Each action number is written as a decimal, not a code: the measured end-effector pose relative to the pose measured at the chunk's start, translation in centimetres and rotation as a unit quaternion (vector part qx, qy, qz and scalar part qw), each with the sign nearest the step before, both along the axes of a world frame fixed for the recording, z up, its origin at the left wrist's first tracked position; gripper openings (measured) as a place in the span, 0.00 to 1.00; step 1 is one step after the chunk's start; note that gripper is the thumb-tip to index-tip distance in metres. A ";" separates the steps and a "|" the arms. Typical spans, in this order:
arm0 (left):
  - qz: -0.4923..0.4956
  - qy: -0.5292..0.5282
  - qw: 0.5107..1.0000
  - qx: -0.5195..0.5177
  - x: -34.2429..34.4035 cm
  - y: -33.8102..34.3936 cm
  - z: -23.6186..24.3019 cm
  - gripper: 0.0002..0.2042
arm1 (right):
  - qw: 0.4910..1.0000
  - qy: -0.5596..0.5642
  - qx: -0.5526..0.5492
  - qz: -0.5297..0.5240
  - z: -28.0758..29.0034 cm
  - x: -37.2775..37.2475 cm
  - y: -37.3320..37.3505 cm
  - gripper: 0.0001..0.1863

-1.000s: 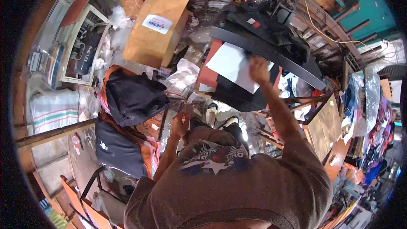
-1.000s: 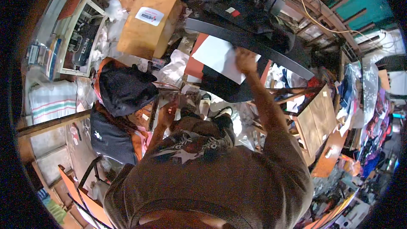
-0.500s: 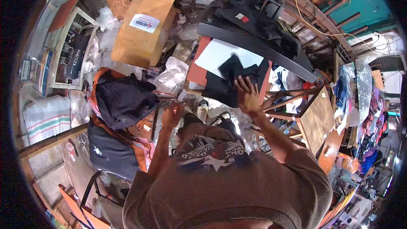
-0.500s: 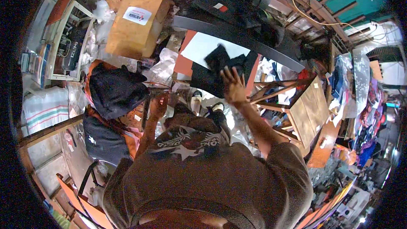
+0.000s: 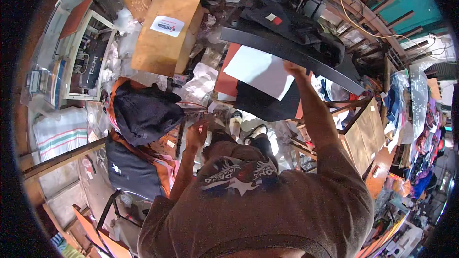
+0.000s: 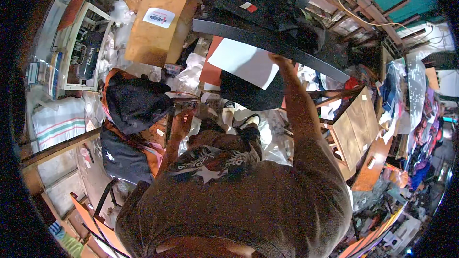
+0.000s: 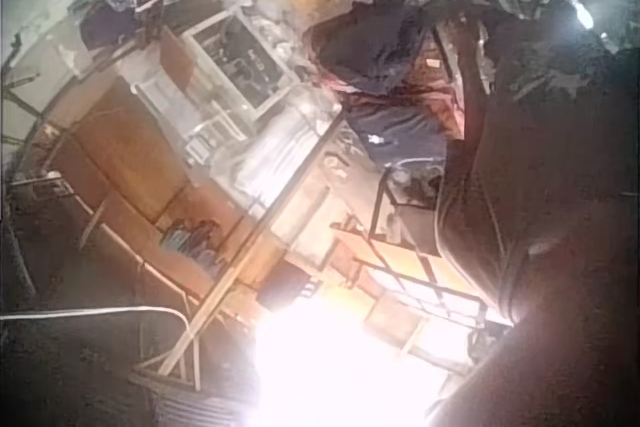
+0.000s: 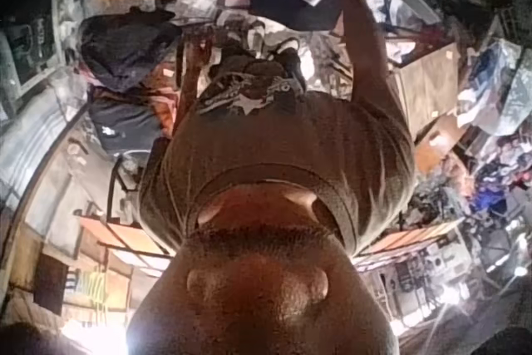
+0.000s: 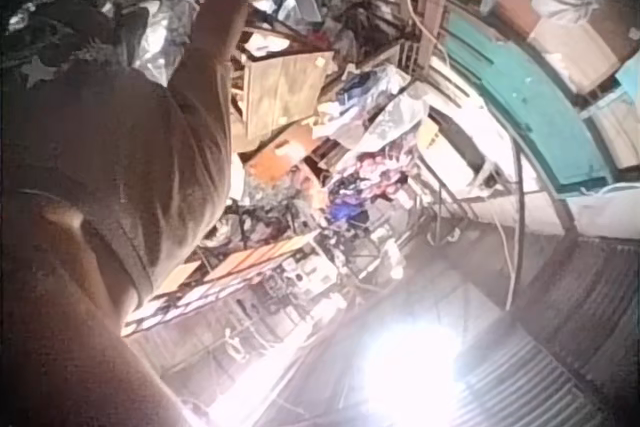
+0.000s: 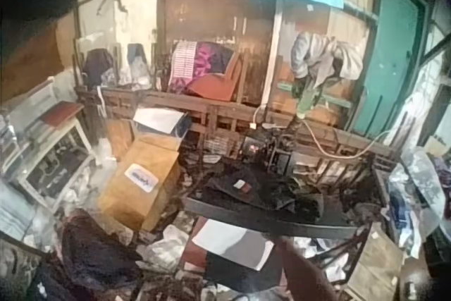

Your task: Using a heat press machine to apply designs to t-shirts.

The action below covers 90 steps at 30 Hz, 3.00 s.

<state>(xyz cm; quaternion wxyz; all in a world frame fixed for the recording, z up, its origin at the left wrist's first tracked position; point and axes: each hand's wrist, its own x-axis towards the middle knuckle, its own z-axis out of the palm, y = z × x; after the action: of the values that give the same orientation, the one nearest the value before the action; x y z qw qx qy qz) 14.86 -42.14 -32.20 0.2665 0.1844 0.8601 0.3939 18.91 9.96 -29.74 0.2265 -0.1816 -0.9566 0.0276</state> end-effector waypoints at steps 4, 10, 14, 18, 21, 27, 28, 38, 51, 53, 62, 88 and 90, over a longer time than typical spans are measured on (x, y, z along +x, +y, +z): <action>0.028 0.001 0.999 0.019 0.1 -0.8 -0.6 0.15 | 0.997 -0.045 -0.024 0.064 0.1 -2.6 -8.9 0.24; 0.031 0.021 0.999 -0.006 1.0 -1.8 -1.7 0.15 | 0.983 -0.101 -0.061 0.137 -1.8 -3.8 -2.4 0.25; 0.052 0.033 0.997 0.041 2.1 -2.8 -1.5 0.11 | 0.997 -0.058 -0.013 0.055 -3.3 -5.3 5.9 0.22; 0.028 0.062 0.997 0.044 2.9 -2.6 -1.8 0.14 | 0.997 -0.034 0.012 0.064 -5.9 -8.1 0.2 0.20; 0.019 -0.002 1.000 0.008 2.7 -1.4 -1.9 0.11 | 0.991 0.026 0.061 0.113 -8.1 -9.6 -5.3 0.19; 0.013 0.056 0.998 -0.017 0.3 -0.8 0.0 0.12 | 0.941 0.004 0.317 0.120 -7.8 -9.0 1.7 0.18; 0.026 0.086 0.996 0.007 0.1 -1.3 0.3 0.12 | 0.981 -0.009 0.168 0.099 -7.1 -9.0 2.4 0.18; 0.042 0.063 0.997 0.014 1.6 -2.7 -2.9 0.13 | 0.983 0.032 -0.026 0.181 -3.1 -3.3 -10.0 0.27; -0.046 0.049 0.998 0.009 -1.0 0.0 -2.5 0.17 | 0.999 0.009 -0.034 -0.030 -2.0 4.2 -12.7 0.27; -0.056 0.070 0.995 0.048 -1.6 0.9 -3.1 0.17 | 0.997 -0.007 -0.076 0.029 0.0 6.5 -17.5 0.25; -0.080 0.045 0.996 0.004 -4.2 6.1 -4.1 0.16 | 0.727 -0.080 -0.681 -0.040 16.0 10.2 -20.5 0.30; -0.090 0.066 0.994 0.012 -1.5 4.8 -6.8 0.20 | 0.940 -0.018 -0.228 0.255 36.4 4.1 -12.8 0.20; -0.076 0.030 0.997 -0.006 -2.0 5.4 -5.4 0.20 | 0.874 -0.049 -0.343 0.341 34.3 3.8 -14.1 0.19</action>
<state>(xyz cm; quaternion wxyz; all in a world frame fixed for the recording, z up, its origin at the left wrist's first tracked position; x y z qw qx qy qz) 12.83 -36.79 -37.60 0.2705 0.2592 0.8538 0.3615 22.66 -4.18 4.59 0.0798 0.0885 -0.8996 0.4202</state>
